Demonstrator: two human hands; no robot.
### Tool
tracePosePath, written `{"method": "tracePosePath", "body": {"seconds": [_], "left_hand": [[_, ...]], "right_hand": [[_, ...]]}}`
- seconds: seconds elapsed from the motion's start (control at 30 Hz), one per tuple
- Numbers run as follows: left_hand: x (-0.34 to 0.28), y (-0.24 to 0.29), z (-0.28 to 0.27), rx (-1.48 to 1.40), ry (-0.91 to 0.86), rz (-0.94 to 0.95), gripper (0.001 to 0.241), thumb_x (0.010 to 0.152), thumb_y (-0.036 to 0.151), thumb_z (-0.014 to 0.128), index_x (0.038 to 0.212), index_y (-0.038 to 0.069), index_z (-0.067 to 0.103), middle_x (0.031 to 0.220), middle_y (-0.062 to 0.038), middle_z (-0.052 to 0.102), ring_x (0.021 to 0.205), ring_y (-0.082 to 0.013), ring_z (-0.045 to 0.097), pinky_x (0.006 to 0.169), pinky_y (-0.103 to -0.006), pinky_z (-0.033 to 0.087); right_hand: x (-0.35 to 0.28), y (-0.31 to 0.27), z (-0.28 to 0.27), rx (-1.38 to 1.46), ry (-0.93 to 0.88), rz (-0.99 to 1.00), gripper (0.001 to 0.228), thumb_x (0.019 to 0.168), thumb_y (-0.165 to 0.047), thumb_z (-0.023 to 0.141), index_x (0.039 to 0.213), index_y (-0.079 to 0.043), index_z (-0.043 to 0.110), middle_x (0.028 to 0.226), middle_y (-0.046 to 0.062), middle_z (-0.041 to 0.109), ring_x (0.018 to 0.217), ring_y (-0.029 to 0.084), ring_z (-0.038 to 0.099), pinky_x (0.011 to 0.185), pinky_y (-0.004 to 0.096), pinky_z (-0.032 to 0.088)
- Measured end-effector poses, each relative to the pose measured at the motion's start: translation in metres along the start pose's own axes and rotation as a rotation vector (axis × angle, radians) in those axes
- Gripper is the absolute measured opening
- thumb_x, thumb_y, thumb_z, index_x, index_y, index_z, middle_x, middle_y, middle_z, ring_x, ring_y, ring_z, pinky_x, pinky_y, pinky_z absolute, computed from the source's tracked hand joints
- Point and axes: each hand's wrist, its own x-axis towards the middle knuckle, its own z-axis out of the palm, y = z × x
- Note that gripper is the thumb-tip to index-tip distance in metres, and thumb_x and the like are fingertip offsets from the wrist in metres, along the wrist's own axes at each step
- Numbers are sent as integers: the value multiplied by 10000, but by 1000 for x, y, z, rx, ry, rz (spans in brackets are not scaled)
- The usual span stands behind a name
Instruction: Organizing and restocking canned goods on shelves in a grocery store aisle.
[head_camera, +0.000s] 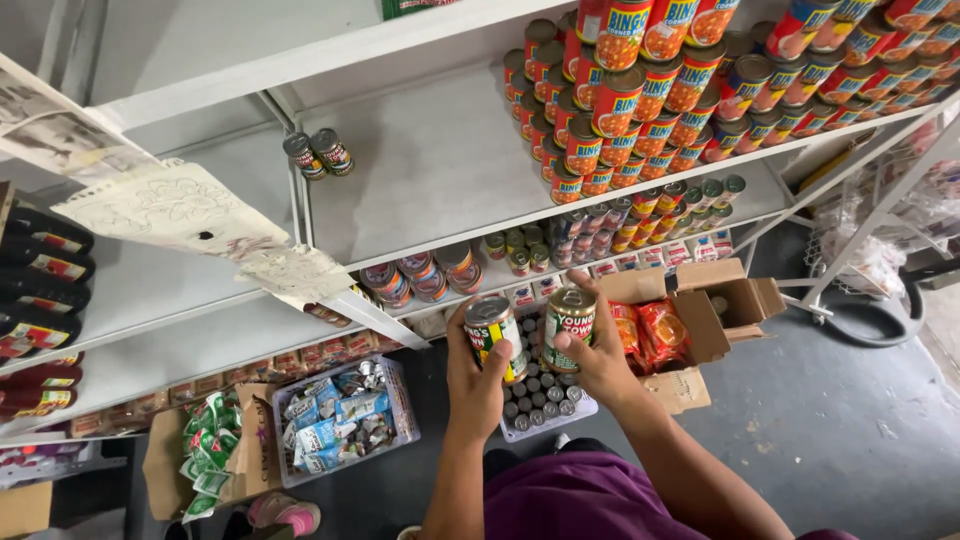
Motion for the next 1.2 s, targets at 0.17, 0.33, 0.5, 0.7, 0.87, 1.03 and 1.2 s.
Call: {"method": "tracePosePath", "body": {"seconds": [0.17,0.33,0.5,0.7,0.87,1.03,1.2], "left_hand": [[1,11,5,-101,-2,7,669,1025,297,620,1558,-18,370,1361,-129,588,1196,-172,566,1057,-324,455],[-1,18,5,-117,32,16,659,1013,225,606,1566,-21,344,1412,-131,552,1249,-183,545,1088,-329,435],[-8,15,-6,-36,-8,115,738,949,117,609,1597,-7,281,1465,-124,499,1299,-193,519,1145,-345,411],[4,16,-25,-49,4,88,778,943,59,655,1609,7,256,1416,-100,517,1231,-170,541,1069,-329,475],[19,5,-56,-104,-9,33,775,947,70,666,1604,46,255,1362,-78,533,1078,-138,564,874,-294,558],[51,-28,-89,-122,-25,108,806,932,73,704,1592,45,243,1350,-82,530,1093,-144,572,885,-302,553],[78,-62,-118,79,104,229,822,909,91,751,1572,29,271,1340,-100,535,1136,-177,586,967,-327,519]], "right_hand": [[4,-15,3,472,-42,83,772,969,-203,684,1604,-86,261,1196,132,627,1065,230,649,920,385,548],[11,-26,8,492,-36,139,678,1022,-225,593,1608,-75,288,1247,127,625,1116,211,644,959,377,546],[19,-36,23,525,-98,228,750,973,-336,631,1586,-76,284,1218,145,644,1081,233,671,853,396,589],[38,-4,30,654,-224,146,781,1002,-308,619,1652,-106,237,1303,136,592,1184,245,635,933,397,577],[63,11,52,880,-273,160,787,956,-169,584,1647,-101,214,1418,153,541,1289,291,581,1051,475,538],[97,54,66,636,-199,141,829,891,-47,496,1638,-129,145,1442,82,508,1303,229,538,1044,460,496],[133,99,70,143,-193,-102,875,939,68,495,1695,-91,84,1391,136,507,1232,199,522,1093,354,409]]}}
